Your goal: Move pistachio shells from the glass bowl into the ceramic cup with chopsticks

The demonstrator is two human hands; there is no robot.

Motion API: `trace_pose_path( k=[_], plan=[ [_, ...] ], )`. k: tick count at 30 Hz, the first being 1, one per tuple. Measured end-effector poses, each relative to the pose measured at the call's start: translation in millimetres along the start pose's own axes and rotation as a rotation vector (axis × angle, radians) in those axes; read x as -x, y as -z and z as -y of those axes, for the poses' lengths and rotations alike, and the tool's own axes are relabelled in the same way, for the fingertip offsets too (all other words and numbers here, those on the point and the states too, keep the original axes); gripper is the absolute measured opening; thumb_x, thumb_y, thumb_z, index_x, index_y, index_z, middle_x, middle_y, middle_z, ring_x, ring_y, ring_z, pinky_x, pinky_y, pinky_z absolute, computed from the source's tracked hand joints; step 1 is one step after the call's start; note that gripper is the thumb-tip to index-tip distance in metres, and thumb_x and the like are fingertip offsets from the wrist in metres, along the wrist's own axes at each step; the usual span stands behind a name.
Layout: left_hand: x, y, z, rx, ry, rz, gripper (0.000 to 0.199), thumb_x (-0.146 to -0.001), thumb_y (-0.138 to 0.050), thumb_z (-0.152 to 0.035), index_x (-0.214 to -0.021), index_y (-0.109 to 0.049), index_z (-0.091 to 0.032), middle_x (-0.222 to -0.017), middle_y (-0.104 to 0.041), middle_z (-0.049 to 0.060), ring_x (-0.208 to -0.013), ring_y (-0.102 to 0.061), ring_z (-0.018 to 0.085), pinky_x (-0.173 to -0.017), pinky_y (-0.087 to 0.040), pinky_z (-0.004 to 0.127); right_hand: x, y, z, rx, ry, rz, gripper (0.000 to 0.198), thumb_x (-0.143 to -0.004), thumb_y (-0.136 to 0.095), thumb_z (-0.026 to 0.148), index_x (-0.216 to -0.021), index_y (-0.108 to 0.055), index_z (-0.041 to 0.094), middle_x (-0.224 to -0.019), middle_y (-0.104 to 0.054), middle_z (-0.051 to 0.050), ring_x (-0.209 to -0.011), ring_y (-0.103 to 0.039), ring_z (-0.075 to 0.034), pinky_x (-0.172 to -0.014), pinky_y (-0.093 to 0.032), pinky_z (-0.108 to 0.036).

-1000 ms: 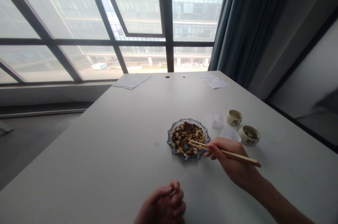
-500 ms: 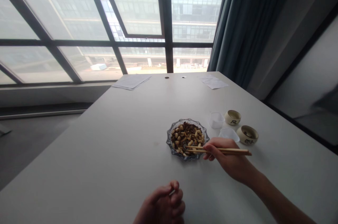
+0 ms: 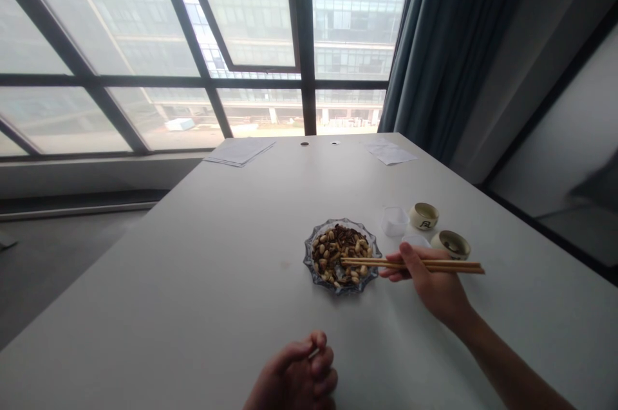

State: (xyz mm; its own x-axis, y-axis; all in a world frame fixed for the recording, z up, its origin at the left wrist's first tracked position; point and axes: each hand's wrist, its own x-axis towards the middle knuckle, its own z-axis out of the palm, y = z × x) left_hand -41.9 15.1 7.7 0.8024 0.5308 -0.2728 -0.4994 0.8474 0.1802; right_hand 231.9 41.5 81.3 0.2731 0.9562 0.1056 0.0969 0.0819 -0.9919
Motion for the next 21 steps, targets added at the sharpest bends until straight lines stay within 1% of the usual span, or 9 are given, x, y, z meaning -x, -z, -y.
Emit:
trace_pose_path(
  k=[5, 9, 12, 15, 17, 19, 21],
  plan=[
    [-0.6, 1.9, -1.9, -0.011, 0.021, 0.003, 0.016, -0.077, -0.075, -0.025, -0.088, -0.067, -0.016, -0.067, -0.048, -0.003, -0.060, -0.041, 0.010, -0.057, -0.026, 0.023, -0.1, 26.2, 21.3, 0.007, 0.086, -0.142, 0.044, -0.085, -0.070, 0.060, -0.083, -0.079, 0.017, -0.073, -0.078, -0.013, -0.067, -0.078, -0.030, -0.061, -0.067, -0.037],
    [0.9, 2.6, -1.6, 0.010, 0.014, -0.004, 0.018, -0.076, -0.077, -0.025, -0.090, -0.068, -0.016, -0.068, -0.048, -0.003, -0.061, -0.040, 0.010, -0.058, -0.026, 0.023, 10.3, 60.7, 38.4, 0.027, 0.168, -0.355, 0.042, -0.085, -0.072, 0.057, -0.083, -0.080, 0.016, -0.073, -0.077, -0.014, -0.065, -0.077, -0.030, -0.061, -0.067, -0.037],
    [0.6, 4.2, -2.5, 0.007, 0.032, 0.009, 0.020, -0.075, -0.078, -0.026, -0.089, -0.068, -0.016, -0.068, -0.049, -0.003, -0.061, -0.041, 0.010, -0.058, -0.027, 0.024, 21.0, 93.9, 42.8, -0.003, 0.205, -0.541, 0.041, -0.086, -0.072, 0.053, -0.082, -0.079, 0.013, -0.071, -0.077, -0.013, -0.063, -0.077, -0.027, -0.063, -0.066, -0.032],
    [-1.8, 6.6, -3.9, 0.003, 0.045, 0.010, 0.019, -0.076, -0.078, -0.026, -0.088, -0.069, -0.016, -0.068, -0.049, -0.003, -0.061, -0.042, 0.010, -0.058, -0.028, 0.024, 30.6, 127.8, 34.5, -0.084, 0.195, -0.700, 0.035, -0.088, -0.072, 0.047, -0.075, -0.076, 0.014, -0.065, -0.074, -0.009, -0.057, -0.075, -0.020, -0.064, -0.064, -0.023],
    [-3.1, 7.9, -4.3, 0.003, 0.040, 0.004, 0.019, -0.076, -0.078, -0.026, -0.089, -0.069, -0.016, -0.069, -0.050, -0.003, -0.061, -0.042, 0.010, -0.057, -0.028, 0.024, 36.3, 145.7, 22.2, -0.142, 0.146, -0.777, 0.034, -0.090, -0.069, 0.043, -0.070, -0.075, 0.017, -0.062, -0.073, -0.007, -0.056, -0.074, -0.017, -0.062, -0.063, -0.018],
    [-3.3, 8.4, -4.4, 0.004, 0.042, 0.007, 0.019, -0.076, -0.079, -0.026, -0.089, -0.069, -0.016, -0.069, -0.051, -0.003, -0.061, -0.042, 0.010, -0.057, -0.028, 0.024, 41.4, 156.8, 7.0, -0.193, 0.076, -0.830, 0.034, -0.092, -0.067, 0.041, -0.067, -0.075, 0.018, -0.064, -0.073, -0.008, -0.057, -0.075, -0.017, -0.061, -0.062, -0.015],
    [-2.3, 8.0, -4.2, 0.007, 0.041, 0.009, 0.020, -0.075, -0.079, -0.026, -0.090, -0.070, -0.016, -0.069, -0.051, -0.003, -0.061, -0.042, 0.010, -0.058, -0.028, 0.024, 45.5, 160.7, -8.4, -0.236, 0.009, -0.869, 0.033, -0.091, -0.068, 0.039, -0.067, -0.075, 0.017, -0.066, -0.074, -0.009, -0.059, -0.075, -0.017, -0.061, -0.062, -0.015]
  ],
)
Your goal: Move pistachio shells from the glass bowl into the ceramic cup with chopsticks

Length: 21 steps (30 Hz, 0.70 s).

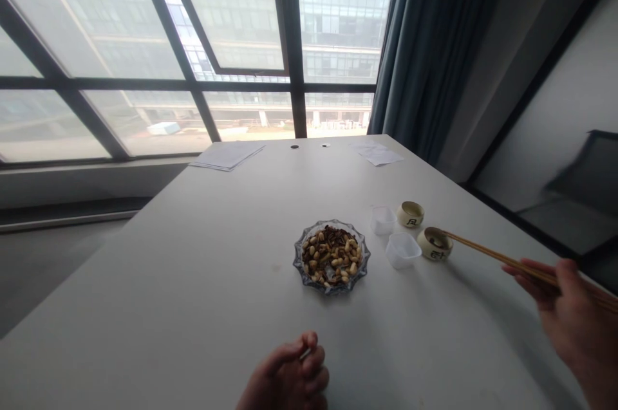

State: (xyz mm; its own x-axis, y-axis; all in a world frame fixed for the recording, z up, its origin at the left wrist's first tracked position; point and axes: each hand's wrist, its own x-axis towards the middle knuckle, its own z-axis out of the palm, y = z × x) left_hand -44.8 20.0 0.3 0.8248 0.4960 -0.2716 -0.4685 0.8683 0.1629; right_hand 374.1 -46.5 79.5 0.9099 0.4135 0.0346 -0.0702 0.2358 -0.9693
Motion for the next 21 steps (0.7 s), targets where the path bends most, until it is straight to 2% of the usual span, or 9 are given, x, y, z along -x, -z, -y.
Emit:
trace_pose_path(
  k=[4, 7, 14, 21],
  plan=[
    [3.1, -4.2, 0.5, 0.008, -0.002, -0.001, 0.020, -0.075, -0.079, -0.027, -0.089, -0.070, -0.016, -0.069, -0.051, -0.003, -0.061, -0.042, 0.010, -0.058, -0.028, 0.024, 4.3, 4.7, -21.0, 0.002, -0.076, -0.030, 0.033, -0.089, -0.069, 0.040, -0.071, -0.074, 0.013, -0.064, -0.074, -0.012, -0.060, -0.076, -0.019, -0.063, -0.062, -0.016],
    [4.1, -8.3, 0.9, 0.030, -0.021, -0.018, 0.020, -0.076, -0.079, -0.026, -0.089, -0.069, -0.016, -0.069, -0.051, -0.003, -0.061, -0.042, 0.010, -0.059, -0.029, 0.024, 7.7, 3.8, -26.0, 0.028, -0.096, -0.026, 0.031, -0.089, -0.068, 0.038, -0.074, -0.072, 0.011, -0.065, -0.074, -0.012, -0.059, -0.076, -0.019, -0.062, -0.062, -0.017],
    [3.5, -9.7, 1.3, 0.031, -0.028, -0.036, 0.019, -0.075, -0.079, -0.024, -0.088, -0.068, -0.016, -0.069, -0.049, -0.004, -0.061, -0.042, 0.010, -0.058, -0.030, 0.023, 14.3, 10.3, -20.8, 0.098, -0.069, -0.025, 0.024, -0.095, -0.056, 0.027, -0.081, -0.070, 0.013, -0.067, -0.075, -0.010, -0.059, -0.075, -0.016, -0.061, -0.062, -0.016],
    [3.7, -10.2, 1.0, 0.057, -0.029, -0.061, 0.020, -0.076, -0.079, -0.024, -0.090, -0.067, -0.016, -0.069, -0.049, -0.003, -0.061, -0.042, 0.010, -0.058, -0.030, 0.024, 22.5, 9.8, -10.7, 0.087, 0.009, -0.007, 0.025, -0.094, -0.060, 0.033, -0.081, -0.070, 0.015, -0.066, -0.075, -0.008, -0.059, -0.075, -0.015, -0.062, -0.062, -0.017]
  ],
)
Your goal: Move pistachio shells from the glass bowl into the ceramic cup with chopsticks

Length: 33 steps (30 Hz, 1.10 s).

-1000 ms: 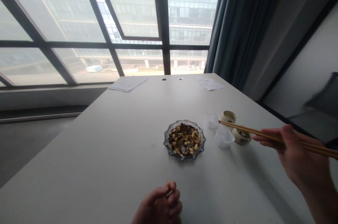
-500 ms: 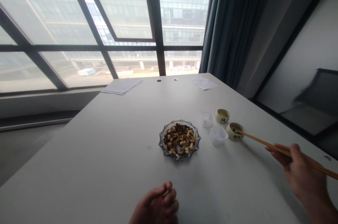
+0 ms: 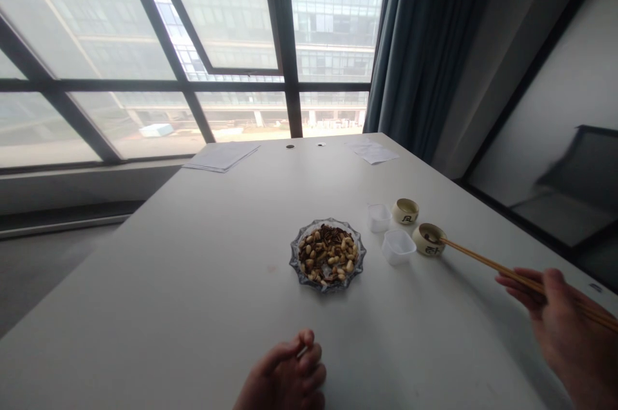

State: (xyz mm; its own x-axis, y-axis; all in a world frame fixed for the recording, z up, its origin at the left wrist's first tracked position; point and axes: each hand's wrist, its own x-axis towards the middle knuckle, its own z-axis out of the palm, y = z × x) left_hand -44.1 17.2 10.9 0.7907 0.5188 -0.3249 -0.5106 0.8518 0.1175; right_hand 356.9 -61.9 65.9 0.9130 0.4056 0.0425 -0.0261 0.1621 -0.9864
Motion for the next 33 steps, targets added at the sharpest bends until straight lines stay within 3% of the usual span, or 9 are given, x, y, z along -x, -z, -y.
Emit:
trace_pose_path(
  k=[5, 10, 14, 17, 22, 28, 33],
  plan=[
    [-1.9, 2.3, -2.0, -0.026, 0.028, 0.021, 0.021, -0.074, -0.080, -0.024, -0.089, -0.068, -0.016, -0.068, -0.048, -0.004, -0.061, -0.042, 0.010, -0.058, -0.029, 0.024, 16.3, -27.0, 14.5, 0.022, 0.160, 0.174, 0.032, -0.088, -0.070, 0.047, -0.084, -0.073, 0.015, -0.069, -0.076, -0.010, -0.060, -0.075, -0.019, -0.059, -0.062, -0.021],
    [0.2, -0.6, 0.3, -0.012, -0.004, 0.006, 0.020, -0.075, -0.079, -0.025, -0.089, -0.068, -0.016, -0.069, -0.048, -0.004, -0.061, -0.041, 0.010, -0.059, -0.029, 0.023, 43.3, -75.7, 28.1, 0.162, 0.316, 0.575, 0.032, -0.091, -0.069, 0.046, -0.090, -0.078, 0.015, -0.075, -0.078, -0.010, -0.062, -0.075, -0.021, -0.059, -0.064, -0.029],
    [1.1, -2.5, 1.9, -0.025, 0.000, 0.018, 0.021, -0.074, -0.079, -0.024, -0.088, -0.067, -0.016, -0.069, -0.048, -0.004, -0.061, -0.041, 0.010, -0.058, -0.028, 0.023, 63.5, -115.5, 34.0, 0.182, 0.318, 0.941, 0.030, -0.095, -0.066, 0.042, -0.088, -0.079, 0.016, -0.076, -0.078, -0.008, -0.062, -0.073, -0.018, -0.058, -0.062, -0.028],
    [0.5, -1.8, 2.0, -0.034, -0.002, 0.029, 0.019, -0.076, -0.077, -0.025, -0.089, -0.067, -0.016, -0.069, -0.048, -0.004, -0.061, -0.040, 0.010, -0.058, -0.027, 0.023, 75.8, -137.1, 30.9, 0.204, 0.303, 1.094, 0.029, -0.096, -0.064, 0.040, -0.086, -0.079, 0.017, -0.079, -0.078, -0.006, -0.065, -0.072, -0.016, -0.061, -0.060, -0.025],
    [-1.8, 1.0, 1.7, -0.061, 0.008, 0.057, 0.017, -0.077, -0.075, -0.026, -0.089, -0.066, -0.017, -0.069, -0.046, -0.003, -0.060, -0.039, 0.010, -0.058, -0.025, 0.024, 89.8, -149.8, 11.1, 0.148, 0.217, 1.194, 0.030, -0.098, -0.061, 0.040, -0.088, -0.076, 0.017, -0.078, -0.077, -0.006, -0.067, -0.072, -0.016, -0.064, -0.059, -0.026],
    [-0.7, 2.5, 3.8, -0.077, 0.013, 0.079, 0.016, -0.078, -0.074, -0.026, -0.089, -0.067, -0.017, -0.069, -0.048, -0.003, -0.061, -0.040, 0.011, -0.058, -0.025, 0.024, 93.2, -148.0, -13.8, 0.063, 0.092, 1.131, 0.032, -0.099, -0.059, 0.044, -0.091, -0.074, 0.016, -0.076, -0.078, -0.007, -0.067, -0.075, -0.019, -0.061, -0.061, -0.028],
    [-0.2, 2.2, 4.4, -0.056, 0.007, 0.072, 0.015, -0.079, -0.072, -0.025, -0.090, -0.067, -0.016, -0.069, -0.048, -0.003, -0.062, -0.041, 0.010, -0.058, -0.025, 0.023, 97.9, -150.6, -17.1, 0.028, 0.087, 1.149, 0.031, -0.097, -0.062, 0.044, -0.090, -0.073, 0.016, -0.078, -0.078, -0.008, -0.069, -0.075, -0.020, -0.062, -0.061, -0.028]
  ],
)
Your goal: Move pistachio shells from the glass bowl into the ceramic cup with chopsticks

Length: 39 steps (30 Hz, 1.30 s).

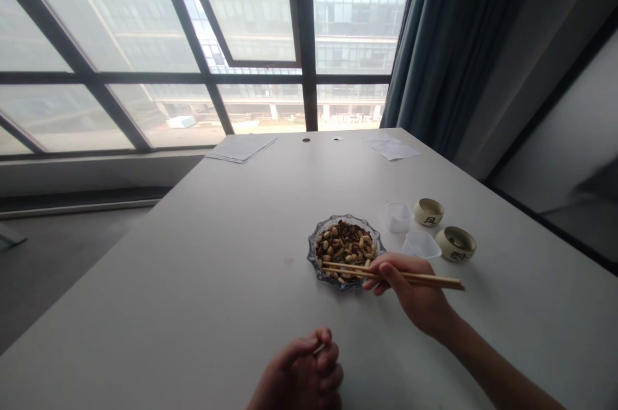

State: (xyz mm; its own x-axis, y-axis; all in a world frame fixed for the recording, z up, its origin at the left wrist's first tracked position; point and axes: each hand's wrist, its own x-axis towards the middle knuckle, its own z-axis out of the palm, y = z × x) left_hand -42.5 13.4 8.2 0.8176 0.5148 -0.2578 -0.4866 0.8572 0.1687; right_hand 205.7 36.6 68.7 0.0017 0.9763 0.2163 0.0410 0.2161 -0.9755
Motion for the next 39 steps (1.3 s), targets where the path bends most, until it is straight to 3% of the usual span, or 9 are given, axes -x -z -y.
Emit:
trace_pose_path(
  k=[13, 18, 25, 31, 39],
  plan=[
    [-1.6, -1.3, -2.1, -0.025, -0.006, -0.023, 0.017, -0.078, -0.073, -0.026, -0.089, -0.063, -0.017, -0.068, -0.042, -0.004, -0.061, -0.040, 0.010, -0.058, -0.024, 0.024, -0.5, -2.9, -3.0, 0.173, 0.103, 0.064, 0.031, -0.099, -0.059, 0.040, -0.086, -0.075, 0.017, -0.080, -0.074, -0.007, -0.070, -0.069, -0.017, -0.066, -0.056, -0.028],
    [-0.1, -2.6, -1.8, -0.024, -0.007, -0.027, 0.018, -0.078, -0.074, -0.026, -0.089, -0.063, -0.017, -0.068, -0.042, -0.004, -0.060, -0.039, 0.010, -0.058, -0.024, 0.023, 0.3, -5.0, -8.4, 0.130, 0.089, 0.051, 0.032, -0.098, -0.060, 0.043, -0.089, -0.077, 0.017, -0.085, -0.076, -0.009, -0.073, -0.072, -0.019, -0.065, -0.058, -0.029],
    [-1.2, -1.1, -2.6, -0.016, -0.009, -0.030, 0.017, -0.078, -0.073, -0.026, -0.089, -0.064, -0.017, -0.068, -0.044, -0.004, -0.060, -0.040, 0.010, -0.057, -0.024, 0.024, 1.5, -11.0, -19.7, -0.029, -0.066, -0.124, 0.042, -0.092, -0.064, 0.055, -0.089, -0.077, 0.016, -0.078, -0.078, -0.011, -0.071, -0.077, -0.026, -0.065, -0.065, -0.035],
    [0.8, -3.7, -1.0, -0.026, -0.025, -0.041, 0.018, -0.077, -0.073, -0.025, -0.088, -0.061, -0.018, -0.068, -0.041, -0.004, -0.060, -0.039, 0.010, -0.058, -0.025, 0.023, -0.8, -11.6, -13.0, -0.100, -0.071, -0.269, 0.048, -0.084, -0.070, 0.063, -0.081, -0.076, 0.016, -0.073, -0.078, -0.012, -0.065, -0.077, -0.028, -0.061, -0.067, -0.039],
    [0.4, -3.4, -2.6, -0.024, -0.019, -0.047, 0.018, -0.077, -0.075, -0.025, -0.089, -0.064, -0.018, -0.069, -0.044, -0.004, -0.061, -0.040, 0.010, -0.058, -0.027, 0.023, -8.3, 24.6, 11.1, -0.256, -0.073, -0.486, 0.046, -0.077, -0.080, 0.058, -0.078, -0.077, 0.012, -0.069, -0.077, -0.012, -0.064, -0.077, -0.025, -0.056, -0.065, -0.027]
  ],
)
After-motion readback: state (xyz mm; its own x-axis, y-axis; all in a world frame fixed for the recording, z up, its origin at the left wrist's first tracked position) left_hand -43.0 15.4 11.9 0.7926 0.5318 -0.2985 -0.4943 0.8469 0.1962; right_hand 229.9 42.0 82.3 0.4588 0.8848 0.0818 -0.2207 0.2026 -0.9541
